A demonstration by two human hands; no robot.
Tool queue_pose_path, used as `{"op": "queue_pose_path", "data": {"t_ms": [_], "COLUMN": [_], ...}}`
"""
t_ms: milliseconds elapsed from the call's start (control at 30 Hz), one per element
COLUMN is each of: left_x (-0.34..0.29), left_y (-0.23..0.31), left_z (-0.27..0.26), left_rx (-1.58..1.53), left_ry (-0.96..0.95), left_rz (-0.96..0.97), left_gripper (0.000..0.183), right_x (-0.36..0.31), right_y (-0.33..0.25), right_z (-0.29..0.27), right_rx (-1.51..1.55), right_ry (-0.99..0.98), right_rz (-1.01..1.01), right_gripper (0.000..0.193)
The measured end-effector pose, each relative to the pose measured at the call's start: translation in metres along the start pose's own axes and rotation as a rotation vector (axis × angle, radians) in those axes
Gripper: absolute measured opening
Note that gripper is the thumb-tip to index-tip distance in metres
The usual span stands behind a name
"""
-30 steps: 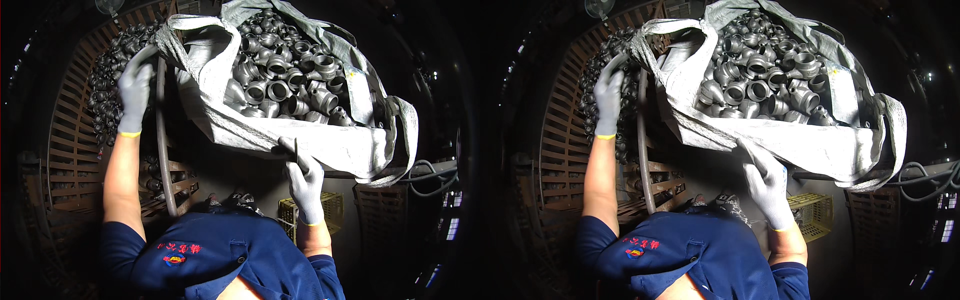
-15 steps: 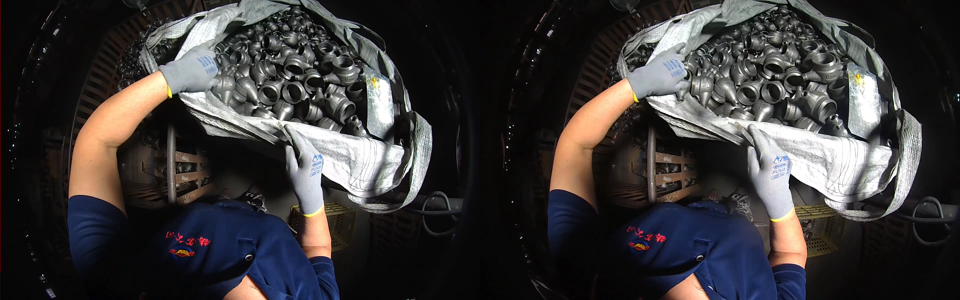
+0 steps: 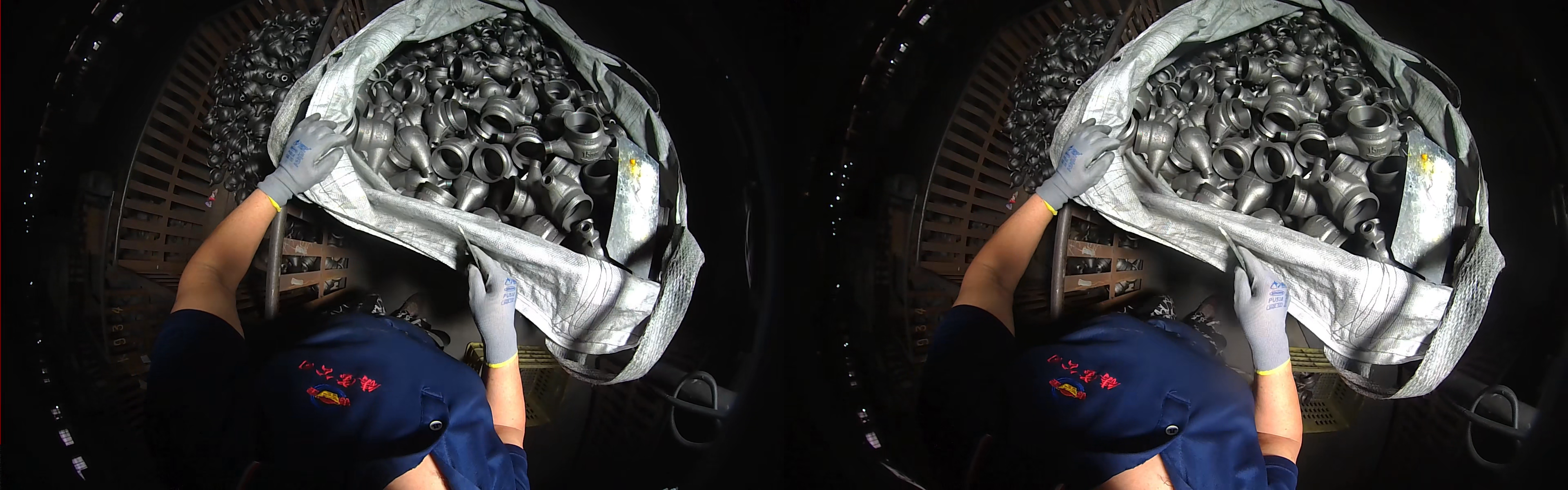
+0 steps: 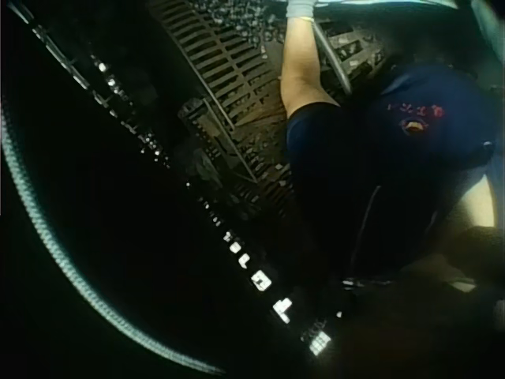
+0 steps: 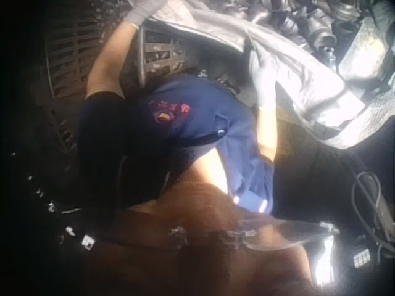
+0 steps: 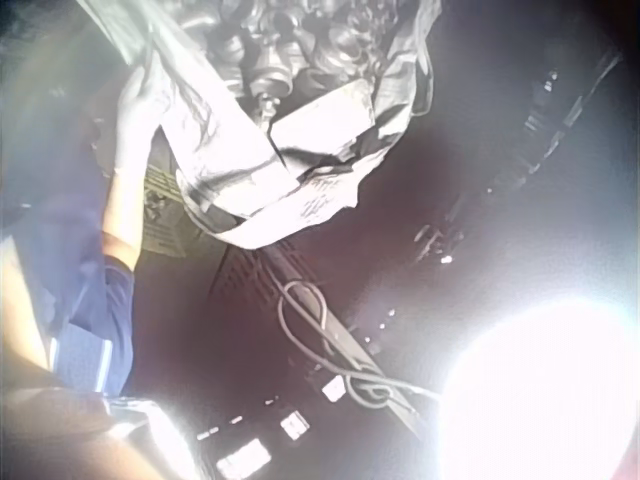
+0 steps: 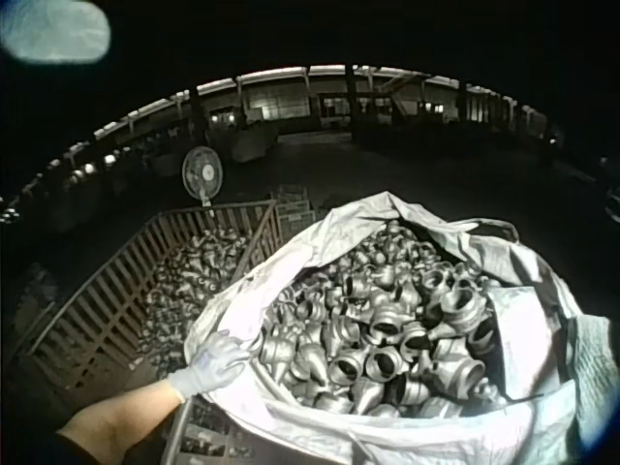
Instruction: Inspecting and scraping burrs or debris from metal pipe fittings retrieved from a large bag.
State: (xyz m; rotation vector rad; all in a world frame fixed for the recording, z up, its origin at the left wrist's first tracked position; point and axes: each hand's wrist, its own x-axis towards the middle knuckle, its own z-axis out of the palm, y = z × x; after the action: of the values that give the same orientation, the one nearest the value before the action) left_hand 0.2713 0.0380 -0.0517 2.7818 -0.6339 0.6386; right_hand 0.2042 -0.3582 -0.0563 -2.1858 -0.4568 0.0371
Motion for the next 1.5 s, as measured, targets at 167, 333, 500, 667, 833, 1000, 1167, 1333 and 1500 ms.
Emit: {"op": "queue_pose_path", "data": {"t_ms": [167, 333, 500, 667, 833, 1000, 1167, 1333, 1500], "left_x": [-0.019, -0.026, -0.034, -0.044, -0.051, -0.045, -0.036, -0.017, 0.033], "left_y": [-0.011, -0.016, -0.020, -0.028, -0.032, -0.030, -0.027, -0.018, -0.022], "left_z": [0.033, 0.051, 0.059, 0.075, 0.082, 0.078, 0.061, 0.029, -0.023], "left_rx": [-0.001, 0.025, -0.019, -0.049, -0.056, -0.099, -0.155, -0.182, -0.354], "left_ry": [0.011, 0.030, 0.060, 0.092, 0.109, 0.081, 0.001, -0.092, -0.059], "left_rz": [-0.035, -0.058, -0.049, -0.027, -0.004, 0.029, 0.011, -0.031, 0.096], "left_gripper": [0.036, 0.046, 0.050, 0.051, 0.048, 0.046, 0.049, 0.046, 0.036], "right_x": [0.014, 0.012, 0.013, 0.061, 0.050, 0.029, 0.047, 0.086, 0.135], "right_y": [0.037, 0.038, -0.010, -0.041, -0.030, -0.028, -0.046, -0.083, -0.105], "right_z": [0.016, 0.017, 0.005, 0.024, 0.054, 0.070, 0.059, 0.038, 0.056], "right_rx": [0.076, -0.005, 0.440, 0.051, -0.401, -0.345, -0.352, -0.263, 0.002], "right_ry": [0.069, 0.088, 0.017, 0.225, 0.006, 0.063, 0.027, -0.007, -0.004], "right_rz": [0.093, 0.122, 0.420, -0.029, 0.356, 0.483, 0.448, 0.403, 0.301], "right_gripper": [0.024, 0.024, 0.030, 0.037, 0.020, 0.016, 0.017, 0.030, 0.024]}}
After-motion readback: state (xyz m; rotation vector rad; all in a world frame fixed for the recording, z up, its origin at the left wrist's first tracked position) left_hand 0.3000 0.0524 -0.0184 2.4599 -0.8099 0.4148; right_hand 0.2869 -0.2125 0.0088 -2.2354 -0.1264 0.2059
